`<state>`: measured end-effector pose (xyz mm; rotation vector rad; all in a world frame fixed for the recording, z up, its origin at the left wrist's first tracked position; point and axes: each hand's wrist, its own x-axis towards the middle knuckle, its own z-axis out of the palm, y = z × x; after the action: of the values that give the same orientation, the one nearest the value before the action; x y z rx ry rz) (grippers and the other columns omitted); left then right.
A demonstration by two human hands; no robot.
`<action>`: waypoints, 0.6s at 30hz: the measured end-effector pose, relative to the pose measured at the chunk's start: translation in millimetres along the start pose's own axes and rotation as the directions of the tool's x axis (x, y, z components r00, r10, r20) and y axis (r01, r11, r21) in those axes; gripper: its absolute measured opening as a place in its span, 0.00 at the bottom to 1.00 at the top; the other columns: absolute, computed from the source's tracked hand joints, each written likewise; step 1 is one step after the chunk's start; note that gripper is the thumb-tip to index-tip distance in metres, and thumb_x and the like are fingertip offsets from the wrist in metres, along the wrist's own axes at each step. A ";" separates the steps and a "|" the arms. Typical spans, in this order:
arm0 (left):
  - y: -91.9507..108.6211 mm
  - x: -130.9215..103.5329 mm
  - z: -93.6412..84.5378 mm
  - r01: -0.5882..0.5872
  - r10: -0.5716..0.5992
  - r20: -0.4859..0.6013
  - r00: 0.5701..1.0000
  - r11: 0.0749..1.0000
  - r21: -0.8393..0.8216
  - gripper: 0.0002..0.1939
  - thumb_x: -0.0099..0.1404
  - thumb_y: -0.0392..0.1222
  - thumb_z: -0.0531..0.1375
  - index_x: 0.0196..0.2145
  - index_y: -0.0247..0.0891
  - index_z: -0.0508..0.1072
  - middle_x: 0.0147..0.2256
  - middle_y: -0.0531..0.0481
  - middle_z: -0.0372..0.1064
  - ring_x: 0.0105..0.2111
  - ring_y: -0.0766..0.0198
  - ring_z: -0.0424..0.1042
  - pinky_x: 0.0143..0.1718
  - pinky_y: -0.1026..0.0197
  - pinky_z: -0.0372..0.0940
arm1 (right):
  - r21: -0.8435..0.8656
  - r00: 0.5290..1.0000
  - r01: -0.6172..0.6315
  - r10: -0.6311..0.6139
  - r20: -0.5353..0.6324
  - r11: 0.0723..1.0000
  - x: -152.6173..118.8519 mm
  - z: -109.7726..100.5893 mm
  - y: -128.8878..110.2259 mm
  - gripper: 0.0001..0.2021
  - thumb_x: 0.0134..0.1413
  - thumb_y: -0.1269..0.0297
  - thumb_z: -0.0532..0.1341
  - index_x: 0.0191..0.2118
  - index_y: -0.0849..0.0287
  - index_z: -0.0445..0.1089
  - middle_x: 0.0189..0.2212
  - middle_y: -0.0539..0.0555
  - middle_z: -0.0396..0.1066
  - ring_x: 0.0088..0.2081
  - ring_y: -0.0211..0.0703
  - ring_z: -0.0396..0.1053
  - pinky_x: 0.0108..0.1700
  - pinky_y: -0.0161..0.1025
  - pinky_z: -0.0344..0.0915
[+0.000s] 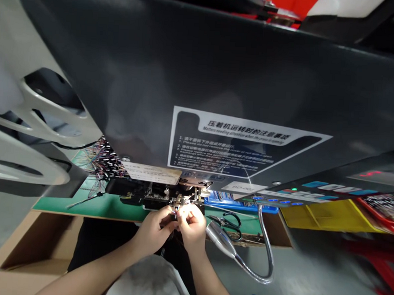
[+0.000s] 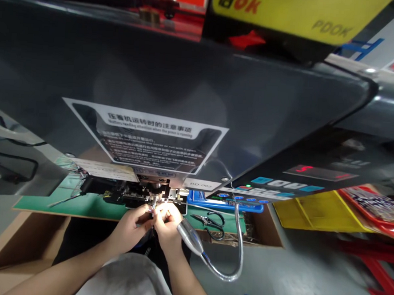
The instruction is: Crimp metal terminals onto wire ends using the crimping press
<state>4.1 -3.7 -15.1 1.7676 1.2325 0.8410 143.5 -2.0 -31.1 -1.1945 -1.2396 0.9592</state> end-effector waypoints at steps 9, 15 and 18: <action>0.9 -1.5 0.7 0.000 0.000 0.010 1.000 1.000 0.022 0.05 0.68 0.38 0.55 0.35 0.40 0.70 0.27 0.55 0.70 0.25 0.65 0.69 0.28 0.66 0.58 | -0.145 0.986 0.151 -0.159 -0.045 0.978 0.7 -0.4 -5.8 0.05 0.55 0.70 0.61 0.34 0.59 0.74 0.25 0.52 0.72 0.22 0.39 0.65 0.26 0.36 0.66; -1.4 -1.9 1.2 -0.015 0.015 0.007 1.000 0.999 0.043 0.06 0.67 0.34 0.55 0.38 0.40 0.72 0.31 0.53 0.74 0.30 0.63 0.74 0.32 0.66 0.62 | -0.209 0.971 0.232 -0.238 -0.008 0.950 0.1 -3.8 -1.9 0.08 0.54 0.72 0.62 0.38 0.58 0.76 0.29 0.54 0.76 0.26 0.43 0.71 0.32 0.40 0.71; -2.1 -2.6 0.7 -0.020 0.020 0.004 1.000 0.998 0.059 0.05 0.67 0.35 0.56 0.36 0.40 0.71 0.30 0.53 0.74 0.29 0.63 0.74 0.31 0.66 0.61 | -0.213 0.969 0.237 -0.247 -0.022 0.948 -0.6 -2.9 -1.0 0.06 0.54 0.71 0.62 0.38 0.59 0.75 0.22 0.49 0.69 0.21 0.39 0.65 0.28 0.38 0.69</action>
<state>3.0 -5.9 -17.5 1.8302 1.2512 0.8204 146.2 -3.1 -30.0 -1.1858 -1.4377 0.6270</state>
